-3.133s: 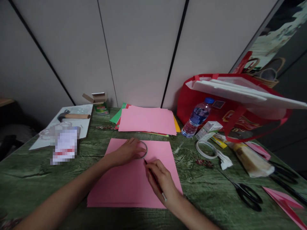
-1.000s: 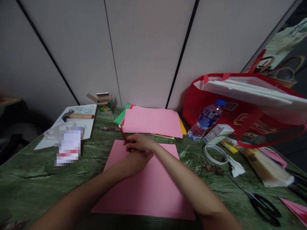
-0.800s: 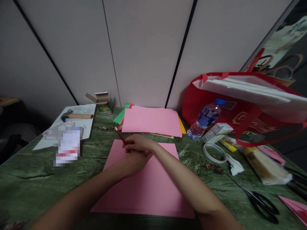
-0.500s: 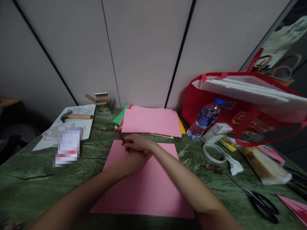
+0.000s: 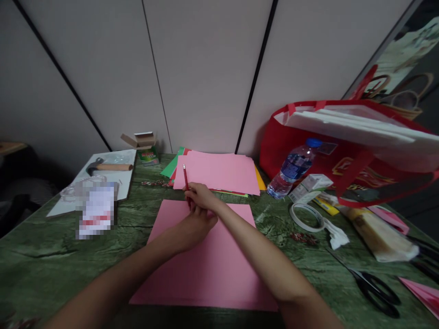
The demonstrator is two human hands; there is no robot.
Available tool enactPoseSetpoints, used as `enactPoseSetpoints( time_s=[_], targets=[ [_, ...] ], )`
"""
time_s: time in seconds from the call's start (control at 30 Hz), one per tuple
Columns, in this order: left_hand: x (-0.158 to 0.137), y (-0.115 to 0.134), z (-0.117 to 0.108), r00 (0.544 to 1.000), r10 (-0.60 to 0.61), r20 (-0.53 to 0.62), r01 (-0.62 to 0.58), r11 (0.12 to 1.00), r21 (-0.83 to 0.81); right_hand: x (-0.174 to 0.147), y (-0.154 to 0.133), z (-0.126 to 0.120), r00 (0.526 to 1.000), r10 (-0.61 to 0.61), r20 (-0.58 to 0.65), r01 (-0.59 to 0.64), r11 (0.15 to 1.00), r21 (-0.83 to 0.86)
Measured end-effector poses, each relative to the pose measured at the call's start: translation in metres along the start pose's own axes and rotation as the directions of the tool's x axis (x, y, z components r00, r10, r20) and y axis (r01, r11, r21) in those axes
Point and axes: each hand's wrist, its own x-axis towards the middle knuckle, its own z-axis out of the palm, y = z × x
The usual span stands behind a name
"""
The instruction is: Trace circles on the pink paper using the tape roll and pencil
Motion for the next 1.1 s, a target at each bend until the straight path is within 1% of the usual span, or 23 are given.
enactPoseSetpoints(
  time_s=[0.17, 0.3, 0.4, 0.47, 0.57, 0.7, 0.83, 0.9, 1.0, 1.1],
  targets=[
    [0.0, -0.001, -0.001, 1.0, 0.007, 0.017, -0.007, 1.0, 0.03, 0.002, 0.018, -0.008, 0.989, -0.022, -0.148, 0.025, 1.0, 0.017],
    [-0.002, -0.003, -0.009, 0.999, 0.025, 0.048, -0.026, 0.999, 0.021, 0.0, 0.033, -0.016, 0.975, 0.011, -0.224, 0.011, 0.995, 0.095],
    [-0.002, -0.006, -0.013, 0.997, 0.046, 0.054, -0.047, 0.999, 0.004, -0.004, 0.042, -0.023, 0.948, 0.04, -0.314, 0.004, 0.99, 0.139],
    [-0.002, -0.008, -0.013, 0.997, 0.067, 0.035, -0.067, 0.998, 0.005, -0.01, 0.047, -0.029, 0.928, 0.051, -0.37, 0.007, 0.988, 0.154],
    [-0.002, -0.014, -0.008, 0.994, 0.107, -0.004, -0.107, 0.994, -0.01, -0.024, 0.052, -0.038, 0.9, 0.075, -0.43, 0.013, 0.98, 0.197],
    [0.001, -0.02, -0.002, 0.988, 0.149, -0.033, -0.15, 0.988, -0.024, -0.057, 0.058, -0.055, 0.839, 0.145, -0.524, 0.043, 0.943, 0.33],
    [0.0, -0.02, -0.002, 0.989, 0.146, -0.039, -0.147, 0.988, -0.041, -0.09, 0.066, -0.072, 0.802, 0.166, -0.574, 0.055, 0.936, 0.348],
    [-0.001, -0.017, -0.003, 0.991, 0.123, -0.045, -0.125, 0.991, -0.055, -0.102, 0.07, -0.076, 0.781, 0.212, -0.587, 0.036, 0.924, 0.382],
    [0.0, -0.014, -0.003, 0.998, 0.05, -0.037, -0.053, 0.994, -0.097, -0.111, 0.074, -0.078, 0.754, 0.273, -0.597, 0.016, 0.901, 0.433],
    [0.0, -0.014, -0.002, 1.0, 0.019, 0.01, -0.017, 0.991, -0.132, -0.113, 0.076, -0.075, 0.754, 0.277, -0.596, 0.023, 0.895, 0.445]
  ],
)
